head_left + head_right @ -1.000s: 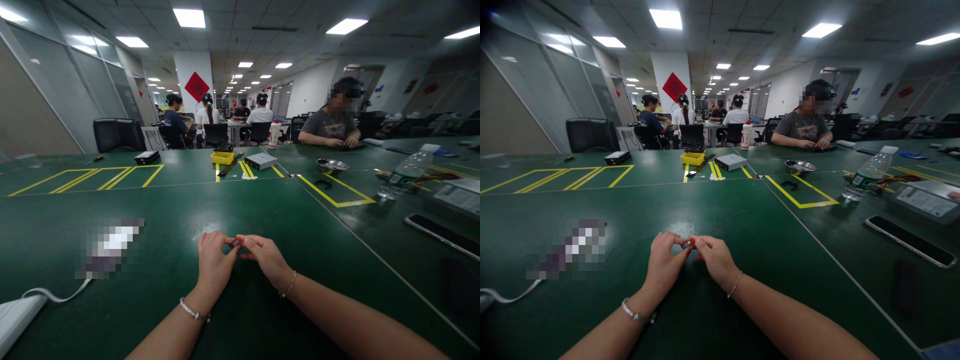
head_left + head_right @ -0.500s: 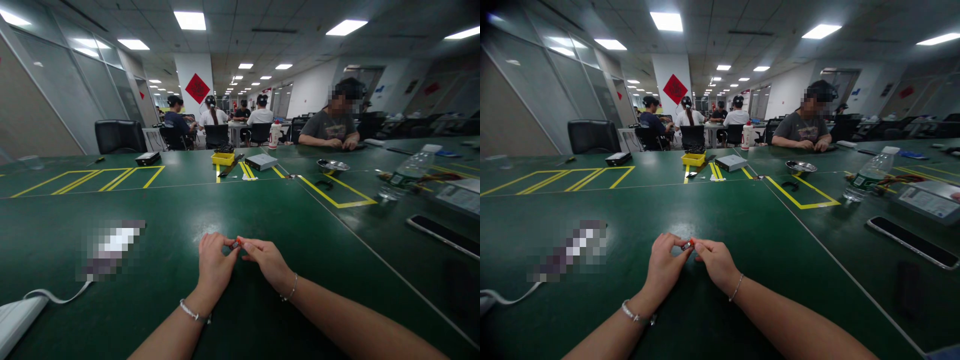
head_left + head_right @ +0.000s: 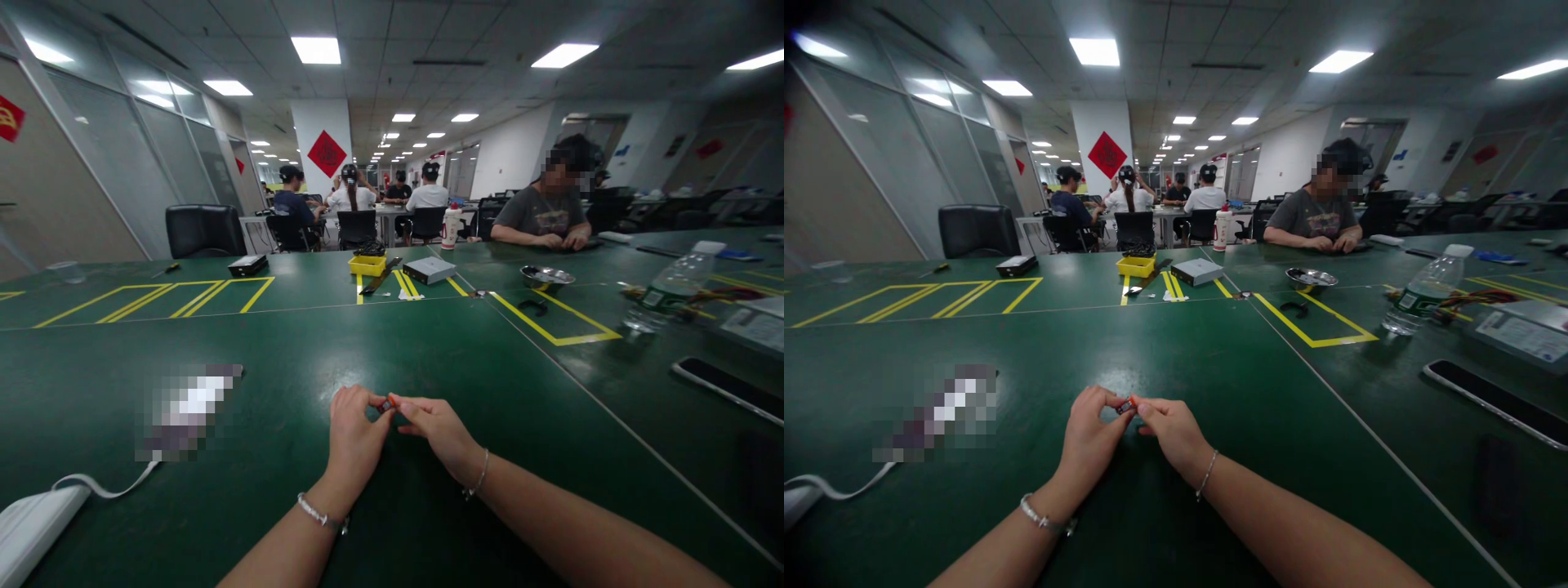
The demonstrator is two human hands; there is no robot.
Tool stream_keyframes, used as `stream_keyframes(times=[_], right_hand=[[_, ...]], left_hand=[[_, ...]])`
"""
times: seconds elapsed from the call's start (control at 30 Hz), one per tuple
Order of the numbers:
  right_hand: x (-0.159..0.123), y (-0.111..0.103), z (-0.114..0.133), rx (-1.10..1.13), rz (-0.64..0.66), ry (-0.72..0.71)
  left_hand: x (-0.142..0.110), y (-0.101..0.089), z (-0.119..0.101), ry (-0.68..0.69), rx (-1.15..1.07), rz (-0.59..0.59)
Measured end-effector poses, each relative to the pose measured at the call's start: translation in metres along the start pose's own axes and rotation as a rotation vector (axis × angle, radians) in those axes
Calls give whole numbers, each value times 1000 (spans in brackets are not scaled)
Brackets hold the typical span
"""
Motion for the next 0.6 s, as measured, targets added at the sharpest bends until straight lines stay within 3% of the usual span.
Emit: stream_keyframes(times=[0.2, 0.4, 0.5, 0.6], right_hand=[[1, -2, 1, -44, -41, -8], [11, -17, 10, -136, -107, -70], [20, -61, 32, -284, -252, -149], [13, -145, 63, -524, -602, -248]], left_hand=[[0, 3, -3, -4, 23, 29], [-4, 17, -5, -1, -12, 140], [-7, 23, 7, -77, -8, 170], [-8, 28, 14, -101, -17, 207]])
Point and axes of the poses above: each hand's wrist, its own x-axis towards the middle knuckle, its own y-axis out of the palm, z = x × y, the point moved 9 cm from there along x, towards the middle knuckle, and after that the axes turned 2 degrees about y, right-handed, at the moved point
